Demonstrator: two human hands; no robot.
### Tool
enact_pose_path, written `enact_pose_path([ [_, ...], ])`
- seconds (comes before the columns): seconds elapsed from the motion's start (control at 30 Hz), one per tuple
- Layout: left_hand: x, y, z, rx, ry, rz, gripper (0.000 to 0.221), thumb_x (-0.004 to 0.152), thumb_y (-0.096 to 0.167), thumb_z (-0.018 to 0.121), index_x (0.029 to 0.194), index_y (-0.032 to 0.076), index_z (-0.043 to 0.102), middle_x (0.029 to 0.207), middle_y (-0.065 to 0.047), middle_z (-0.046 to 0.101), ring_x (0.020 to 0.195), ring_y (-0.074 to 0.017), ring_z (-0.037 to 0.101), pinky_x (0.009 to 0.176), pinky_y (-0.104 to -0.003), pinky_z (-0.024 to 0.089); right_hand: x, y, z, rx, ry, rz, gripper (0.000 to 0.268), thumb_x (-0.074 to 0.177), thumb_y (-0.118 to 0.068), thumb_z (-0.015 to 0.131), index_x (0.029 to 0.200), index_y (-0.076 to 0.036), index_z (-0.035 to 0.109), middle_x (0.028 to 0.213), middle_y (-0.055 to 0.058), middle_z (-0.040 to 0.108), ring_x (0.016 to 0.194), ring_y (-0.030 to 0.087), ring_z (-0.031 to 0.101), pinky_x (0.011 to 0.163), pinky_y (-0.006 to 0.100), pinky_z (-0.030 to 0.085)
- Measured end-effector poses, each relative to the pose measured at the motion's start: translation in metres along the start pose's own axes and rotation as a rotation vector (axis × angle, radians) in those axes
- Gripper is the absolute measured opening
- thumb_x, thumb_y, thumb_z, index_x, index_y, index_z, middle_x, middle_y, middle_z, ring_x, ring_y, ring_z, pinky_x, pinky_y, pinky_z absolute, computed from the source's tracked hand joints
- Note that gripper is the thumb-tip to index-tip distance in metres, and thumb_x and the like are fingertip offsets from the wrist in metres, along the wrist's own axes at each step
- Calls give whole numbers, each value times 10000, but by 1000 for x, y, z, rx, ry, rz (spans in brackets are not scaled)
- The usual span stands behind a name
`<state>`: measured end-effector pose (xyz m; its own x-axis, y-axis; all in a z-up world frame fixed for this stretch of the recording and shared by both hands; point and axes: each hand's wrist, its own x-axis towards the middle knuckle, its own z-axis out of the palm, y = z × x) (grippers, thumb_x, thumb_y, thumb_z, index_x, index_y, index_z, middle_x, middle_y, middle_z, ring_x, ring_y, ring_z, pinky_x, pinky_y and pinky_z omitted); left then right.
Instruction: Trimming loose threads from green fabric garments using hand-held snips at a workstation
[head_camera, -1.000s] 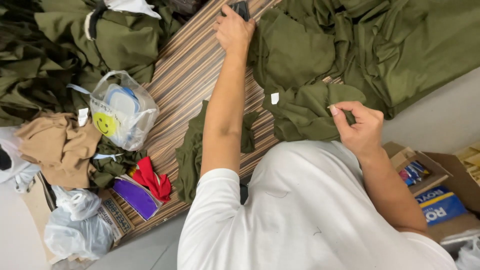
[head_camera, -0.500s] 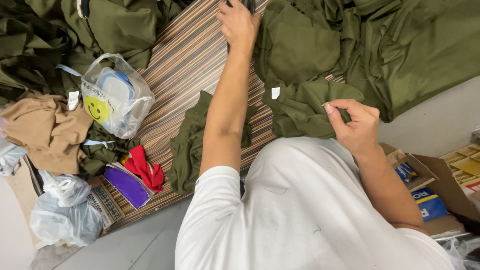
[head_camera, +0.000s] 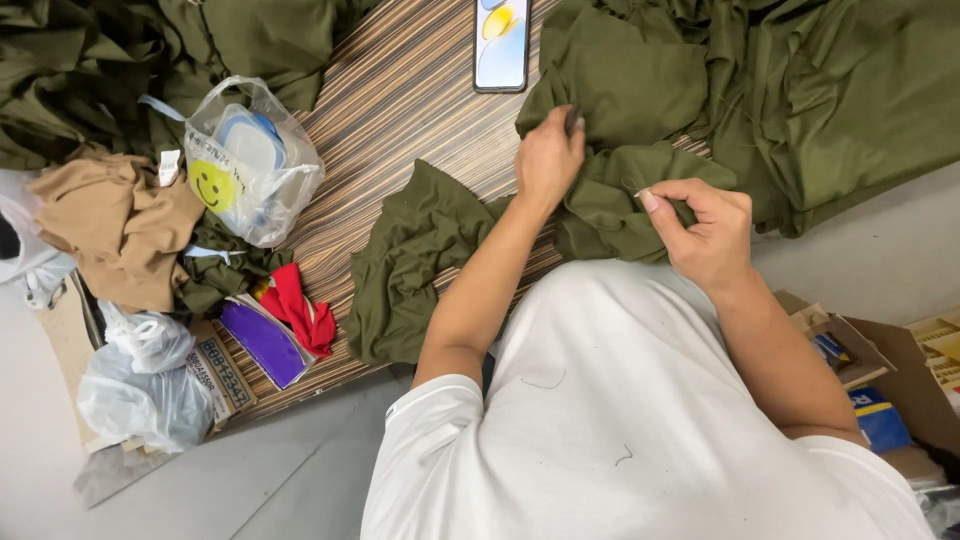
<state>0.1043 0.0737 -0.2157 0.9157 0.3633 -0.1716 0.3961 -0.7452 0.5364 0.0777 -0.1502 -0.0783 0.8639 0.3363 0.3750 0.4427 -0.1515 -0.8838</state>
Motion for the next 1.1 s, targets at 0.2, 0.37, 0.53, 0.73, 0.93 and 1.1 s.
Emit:
enact_pose_path([
  [0.2,-57,45,-99,-513,151,313,212,1005,277,681,1165,152,740,1124,-97,746,1083,-346,729,926,-442,592,-9,-17,-11,68,-35,27,54,987,27,732,943,7,756,742,152,711,690,264,717,545,349,496],
  [0.37,-129,91,-132,-816,-131,569,293,890,279,838,1162,190,776,1099,-19,737,1060,-217,732,960,-352,571,-20,-29,-14,62,-75,-16,24,959,-13,750,939,-5,761,783,152,731,693,350,711,579,397,536],
  [0.53,-147,97,-159,-828,-171,707,163,947,157,784,1098,97,794,1004,-95,753,907,-278,756,846,-368,594,-32,-48,-11,29,-52,-86,47,908,-38,719,898,-21,762,780,150,736,683,364,709,619,442,576],
  [0.73,-151,87,-170,-676,-178,615,48,916,128,793,951,117,823,888,-32,794,749,-231,764,707,-324,593,-38,-69,3,42,36,-92,89,905,4,699,936,17,782,808,177,774,705,342,754,614,417,607],
  [0.93,-155,75,-173,-677,-140,613,54,942,72,739,895,69,764,804,-57,742,633,-234,687,645,-348,551,-47,-69,20,81,62,-62,120,948,-13,673,948,-15,794,796,129,790,664,279,749,591,358,603],
  [1.1,-151,66,-172,-645,-159,707,71,980,66,674,911,50,670,818,-108,665,708,-339,665,684,-407,527,-57,-64,31,39,131,69,128,982,-86,661,938,-31,769,753,108,778,621,170,704,575,347,581],
])
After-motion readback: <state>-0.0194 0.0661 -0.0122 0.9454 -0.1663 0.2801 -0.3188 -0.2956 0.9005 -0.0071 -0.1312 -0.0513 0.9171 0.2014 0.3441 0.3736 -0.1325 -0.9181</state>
